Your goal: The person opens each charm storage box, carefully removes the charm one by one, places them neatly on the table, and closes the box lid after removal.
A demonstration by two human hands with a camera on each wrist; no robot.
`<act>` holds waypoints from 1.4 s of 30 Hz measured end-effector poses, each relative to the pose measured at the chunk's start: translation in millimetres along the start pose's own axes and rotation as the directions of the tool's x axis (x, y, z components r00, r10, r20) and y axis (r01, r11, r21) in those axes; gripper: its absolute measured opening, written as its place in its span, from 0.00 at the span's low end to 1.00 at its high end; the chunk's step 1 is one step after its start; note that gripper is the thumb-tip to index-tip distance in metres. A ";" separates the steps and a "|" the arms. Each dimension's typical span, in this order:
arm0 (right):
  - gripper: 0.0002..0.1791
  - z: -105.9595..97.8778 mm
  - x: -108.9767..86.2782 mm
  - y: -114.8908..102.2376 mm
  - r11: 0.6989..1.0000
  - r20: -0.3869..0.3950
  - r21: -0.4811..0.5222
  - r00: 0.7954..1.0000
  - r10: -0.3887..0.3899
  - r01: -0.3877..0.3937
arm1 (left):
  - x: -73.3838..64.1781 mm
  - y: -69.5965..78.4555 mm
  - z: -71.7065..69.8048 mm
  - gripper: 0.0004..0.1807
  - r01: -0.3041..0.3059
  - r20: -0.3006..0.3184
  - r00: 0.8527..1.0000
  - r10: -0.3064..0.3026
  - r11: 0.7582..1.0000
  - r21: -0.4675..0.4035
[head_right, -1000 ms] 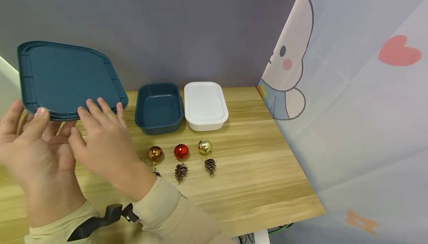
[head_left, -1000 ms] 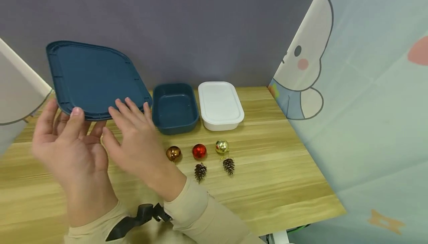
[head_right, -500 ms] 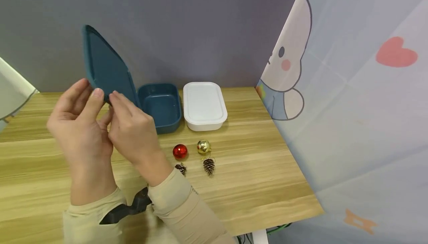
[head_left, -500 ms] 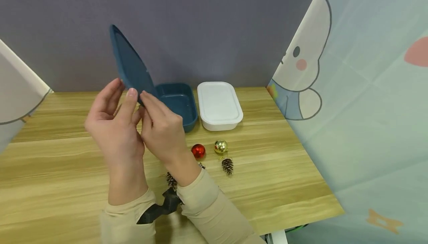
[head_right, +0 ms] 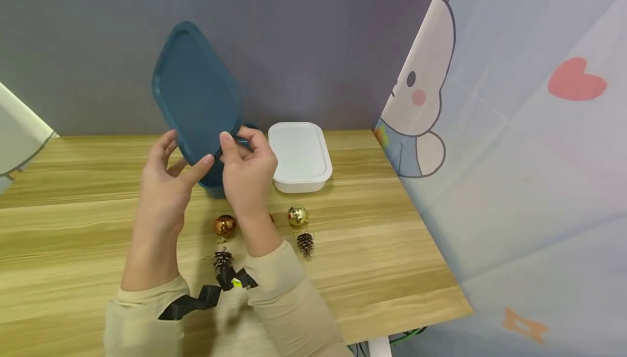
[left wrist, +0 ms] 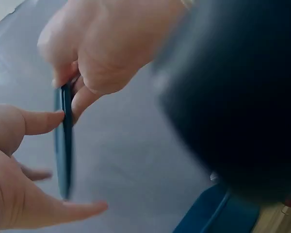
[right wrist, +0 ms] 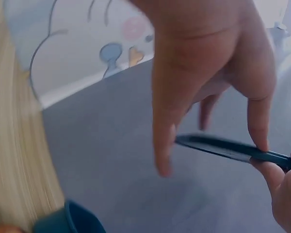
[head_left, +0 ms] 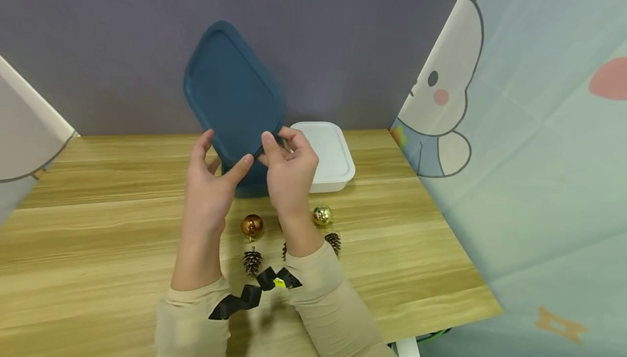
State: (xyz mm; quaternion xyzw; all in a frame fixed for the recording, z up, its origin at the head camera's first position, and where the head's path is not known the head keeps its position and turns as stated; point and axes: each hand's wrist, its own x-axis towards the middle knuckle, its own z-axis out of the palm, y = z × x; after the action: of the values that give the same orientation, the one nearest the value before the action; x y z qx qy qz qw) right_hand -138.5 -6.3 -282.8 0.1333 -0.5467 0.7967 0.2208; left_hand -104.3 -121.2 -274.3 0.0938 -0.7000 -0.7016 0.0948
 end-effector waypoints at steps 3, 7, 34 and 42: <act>0.06 -2.6 5.1 -2.9 0.967 -0.030 0.220 0.989 0.141 -0.131 | 0.9 1.6 1.1 0.58 -0.038 0.010 0.999 0.039 0.997 -0.065; 0.20 -14.8 16.1 -9.6 0.927 0.005 0.278 0.966 0.260 -0.251 | 3.7 6.3 0.6 0.62 -0.104 0.006 0.994 0.106 0.985 -0.140; 0.46 -70.2 50.2 39.7 0.332 0.098 -0.923 0.716 0.691 -0.194 | 60.5 -53.7 -21.8 0.53 -0.019 0.241 0.961 -0.139 0.831 0.556; 0.40 -68.6 40.7 51.4 0.250 0.118 -0.963 0.686 0.718 -0.096 | 64.4 -70.5 -16.5 0.54 0.045 0.238 0.941 -0.239 0.789 0.613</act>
State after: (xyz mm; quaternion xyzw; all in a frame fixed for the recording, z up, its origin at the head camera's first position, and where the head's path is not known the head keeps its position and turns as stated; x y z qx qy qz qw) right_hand -197.3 50.2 -331.2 0.0536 -0.9383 0.3119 -0.1395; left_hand -162.1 -153.9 -344.8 0.0632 -0.8821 -0.4555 -0.1020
